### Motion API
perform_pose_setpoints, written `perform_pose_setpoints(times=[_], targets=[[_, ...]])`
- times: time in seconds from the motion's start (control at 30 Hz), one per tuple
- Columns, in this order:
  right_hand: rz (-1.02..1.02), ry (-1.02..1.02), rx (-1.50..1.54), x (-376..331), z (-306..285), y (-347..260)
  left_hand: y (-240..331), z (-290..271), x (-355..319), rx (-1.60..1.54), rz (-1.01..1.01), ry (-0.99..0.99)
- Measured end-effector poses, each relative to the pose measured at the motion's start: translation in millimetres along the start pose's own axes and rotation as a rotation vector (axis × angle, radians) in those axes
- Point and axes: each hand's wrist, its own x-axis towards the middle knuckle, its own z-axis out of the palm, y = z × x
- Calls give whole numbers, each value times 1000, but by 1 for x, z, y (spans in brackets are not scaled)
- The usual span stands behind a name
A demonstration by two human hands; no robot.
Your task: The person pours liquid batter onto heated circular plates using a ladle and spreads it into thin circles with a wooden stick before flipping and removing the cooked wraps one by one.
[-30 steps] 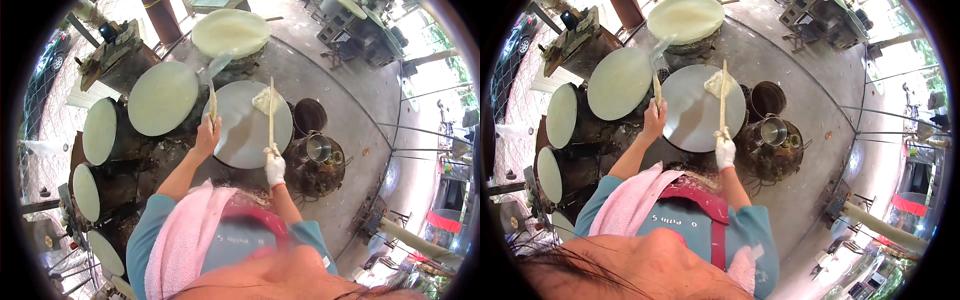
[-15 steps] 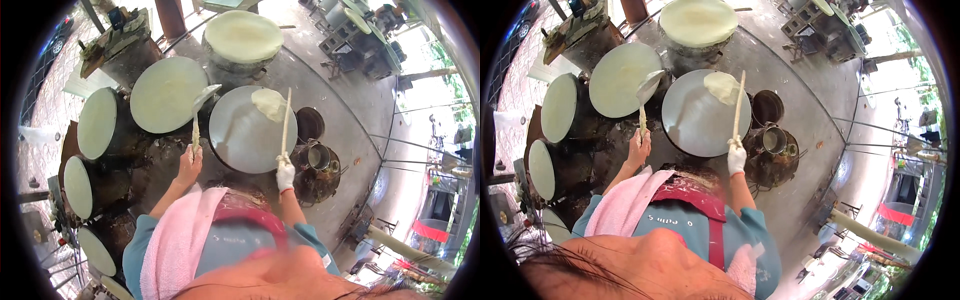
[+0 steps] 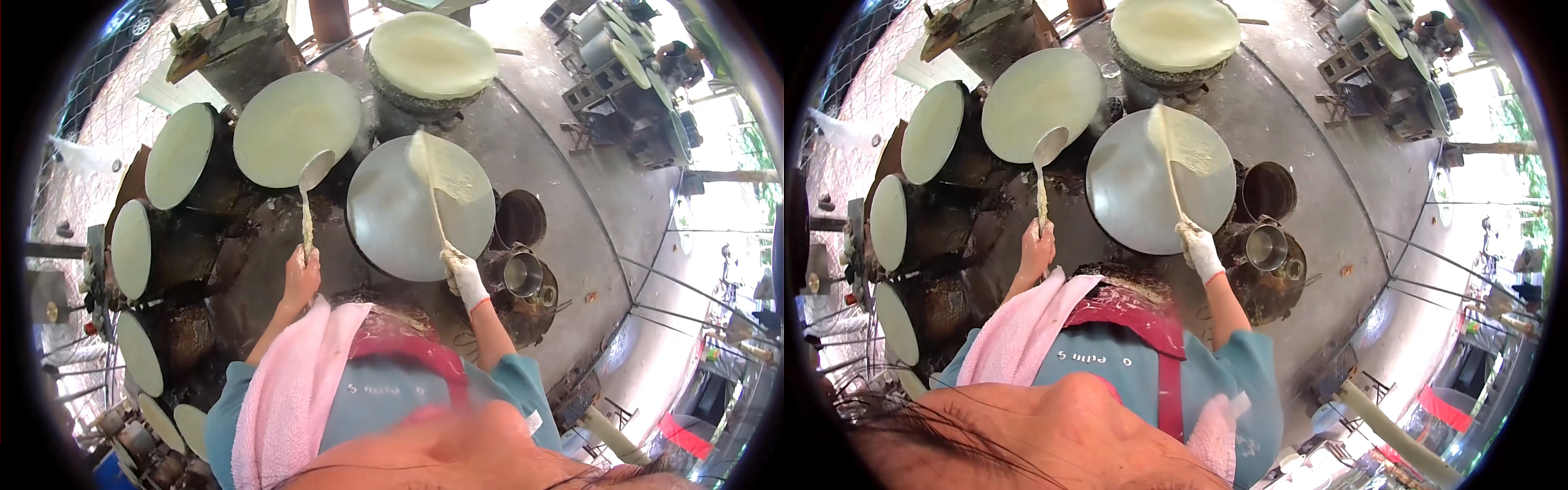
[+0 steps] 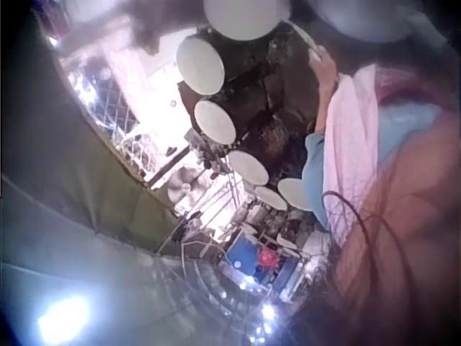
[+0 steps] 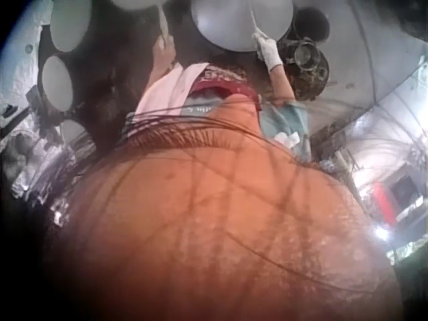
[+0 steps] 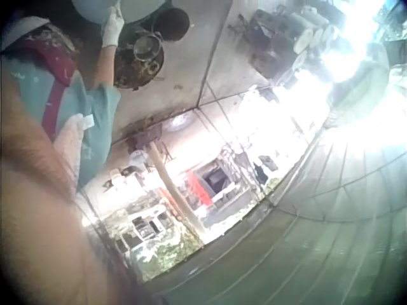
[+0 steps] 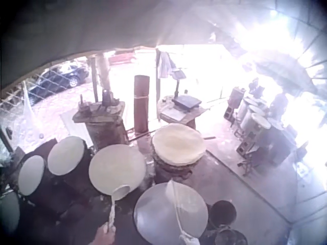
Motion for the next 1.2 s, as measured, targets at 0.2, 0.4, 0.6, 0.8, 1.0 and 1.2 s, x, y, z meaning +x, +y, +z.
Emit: perform_pose_setpoints(times=[0.2,0.4,0.6,0.8,1.0,1.2], targets=[[-364,101,-61,46,-103,-4,20,19,-26,-155,-37,63],[-22,-261,-149,32,-66,-19,24,33,-46,-176,-123,118],[-284,-58,-260,81,-122,-49,24,35,-55,-91,-112,162],[36,-364,-466,34,-82,-60,10,33,-70,-69,-203,240],[-401,-264,-412,113,-130,-71,3,36,-63,142,-42,273],[85,-490,-683,54,-100,-84,-1,28,-76,341,3,289]])
